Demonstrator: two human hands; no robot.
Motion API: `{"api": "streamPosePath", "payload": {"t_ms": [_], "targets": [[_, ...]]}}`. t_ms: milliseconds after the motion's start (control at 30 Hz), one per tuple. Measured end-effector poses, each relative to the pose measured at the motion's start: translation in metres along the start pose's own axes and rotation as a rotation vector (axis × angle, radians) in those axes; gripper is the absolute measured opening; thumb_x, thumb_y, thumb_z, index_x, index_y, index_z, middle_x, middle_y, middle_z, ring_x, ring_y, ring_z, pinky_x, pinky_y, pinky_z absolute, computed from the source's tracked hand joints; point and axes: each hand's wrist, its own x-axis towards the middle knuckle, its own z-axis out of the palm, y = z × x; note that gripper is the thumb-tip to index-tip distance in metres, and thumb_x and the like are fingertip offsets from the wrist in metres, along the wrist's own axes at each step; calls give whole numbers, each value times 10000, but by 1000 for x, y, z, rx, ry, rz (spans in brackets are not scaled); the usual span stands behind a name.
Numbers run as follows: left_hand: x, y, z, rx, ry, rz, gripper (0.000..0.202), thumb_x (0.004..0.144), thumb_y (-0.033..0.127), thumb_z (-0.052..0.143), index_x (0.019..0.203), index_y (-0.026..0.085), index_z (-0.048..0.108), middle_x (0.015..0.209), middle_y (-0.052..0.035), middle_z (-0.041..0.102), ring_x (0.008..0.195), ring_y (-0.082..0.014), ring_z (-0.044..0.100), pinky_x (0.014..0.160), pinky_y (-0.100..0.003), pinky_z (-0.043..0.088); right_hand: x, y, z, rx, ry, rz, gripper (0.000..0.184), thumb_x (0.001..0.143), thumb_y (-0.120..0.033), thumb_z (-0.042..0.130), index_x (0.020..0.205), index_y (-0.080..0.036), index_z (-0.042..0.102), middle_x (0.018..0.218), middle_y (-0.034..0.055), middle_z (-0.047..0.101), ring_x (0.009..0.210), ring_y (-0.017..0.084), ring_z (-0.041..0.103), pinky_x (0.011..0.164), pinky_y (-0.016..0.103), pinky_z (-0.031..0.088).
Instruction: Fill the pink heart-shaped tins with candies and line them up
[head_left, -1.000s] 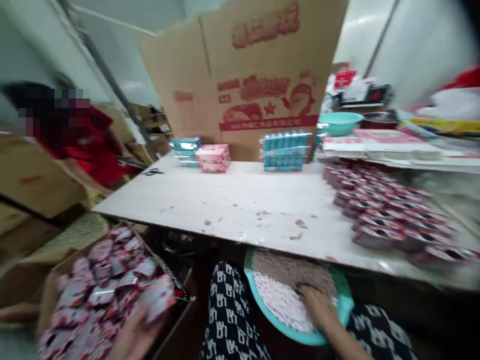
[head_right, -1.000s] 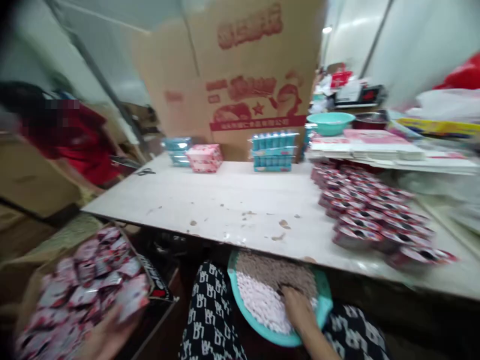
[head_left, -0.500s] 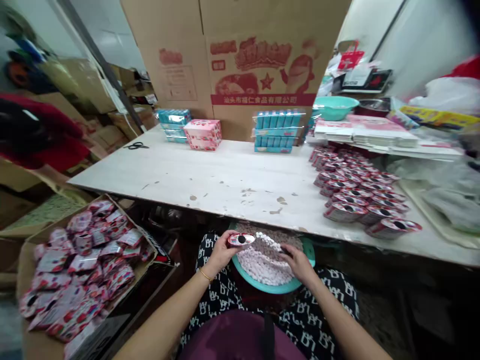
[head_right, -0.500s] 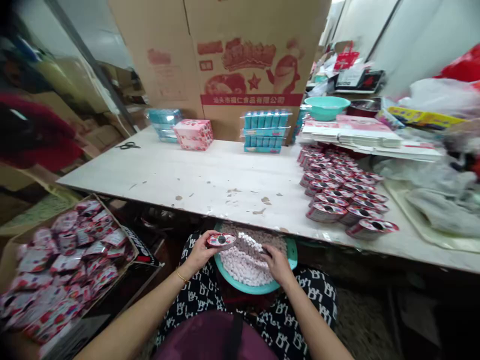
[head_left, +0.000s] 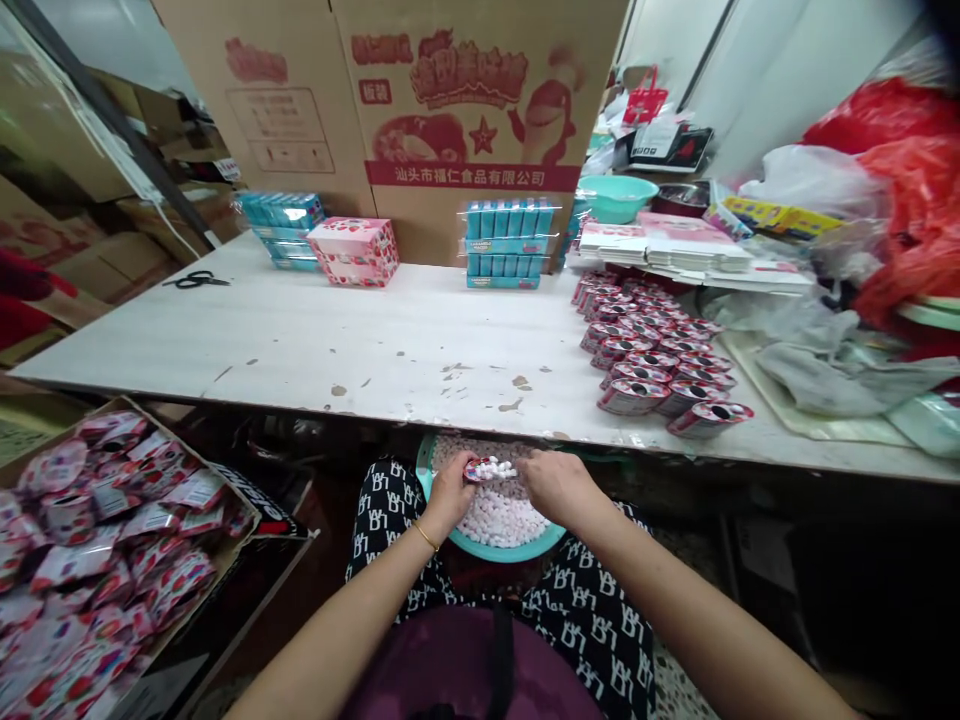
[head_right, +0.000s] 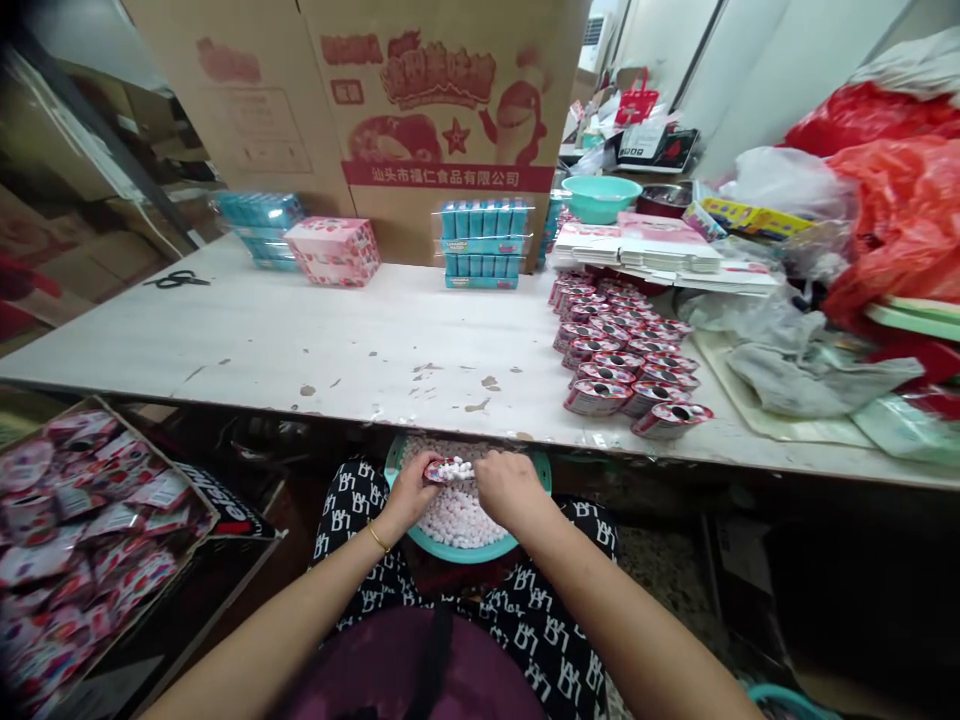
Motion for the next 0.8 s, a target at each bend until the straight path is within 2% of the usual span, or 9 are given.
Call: {"api": "streamPosePath", "payload": {"t_ms": [167,267,333,400,467,567,633,700,800], "targets": [[2,-8,5,-54,9,-14,317,633,54,483,922,178,517,881,-31,559,836,-164,517,752,-289,400,6,-11,-12,-49,40,-78,214,770,-127,380,814,-150,588,775,106,583,750,210,554,626,305,371],[4,-12,3,-131,33,-51,286,643,91,514,914,181,511,862,-19,557,806,-154,518,732,-274,397,0,2,-16,-59,29,-58,198,778,-136,387,840,-173,571,790,83,579,746,183,544,625,282,360],[4,-17,-1,-206,53,-90,271,653,132,542,916,181,502,853,-14,556,795,-148,521,727,-266,397,-7,19,-9,-61,26,-18,196,792,-160,386,882,-193,558,808,67,579,747,171,544,622,270,354],[2,-23,-6,-308,68,-143,290,648,184,581,923,178,485,849,-13,556,792,-146,526,731,-263,402,-11,35,11,-37,4,38,193,801,-193,396,921,-205,546,830,60,585,763,171,551,632,267,354],[0,-30,-8,-419,90,-202,352,618,222,626,928,175,464,856,-14,558,796,-148,534,745,-269,408,-10,41,42,56,-54,117,197,790,-190,420,940,-199,547,862,69,600,795,182,561,664,277,356],[-1,-37,-3,-539,130,-259,430,571,232,668,936,175,448,884,-20,556,823,-153,540,780,-287,408,4,24,96,242,-119,213,223,779,-177,442,972,-192,553,914,85,624,856,197,569,723,299,360],[0,-37,4,-599,125,-289,443,563,236,673,939,175,446,887,-21,557,829,-154,541,790,-298,408,17,5,123,318,-114,243,260,795,-210,437,1035,-200,534,959,81,628,902,195,565,755,300,364],[2,-33,9,-672,99,-326,439,573,254,668,937,175,435,867,-21,560,806,-152,546,774,-303,418,26,-7,139,375,-92,265,288,801,-249,439,1075,-211,520,985,73,630,932,192,561,769,293,370],[4,-24,2,-740,93,-346,443,603,279,651,962,178,412,882,-32,559,794,-151,551,748,-304,432,28,-4,144,476,-64,278,297,785,-285,465,1069,-227,528,993,50,635,923,183,569,749,273,393]]}}
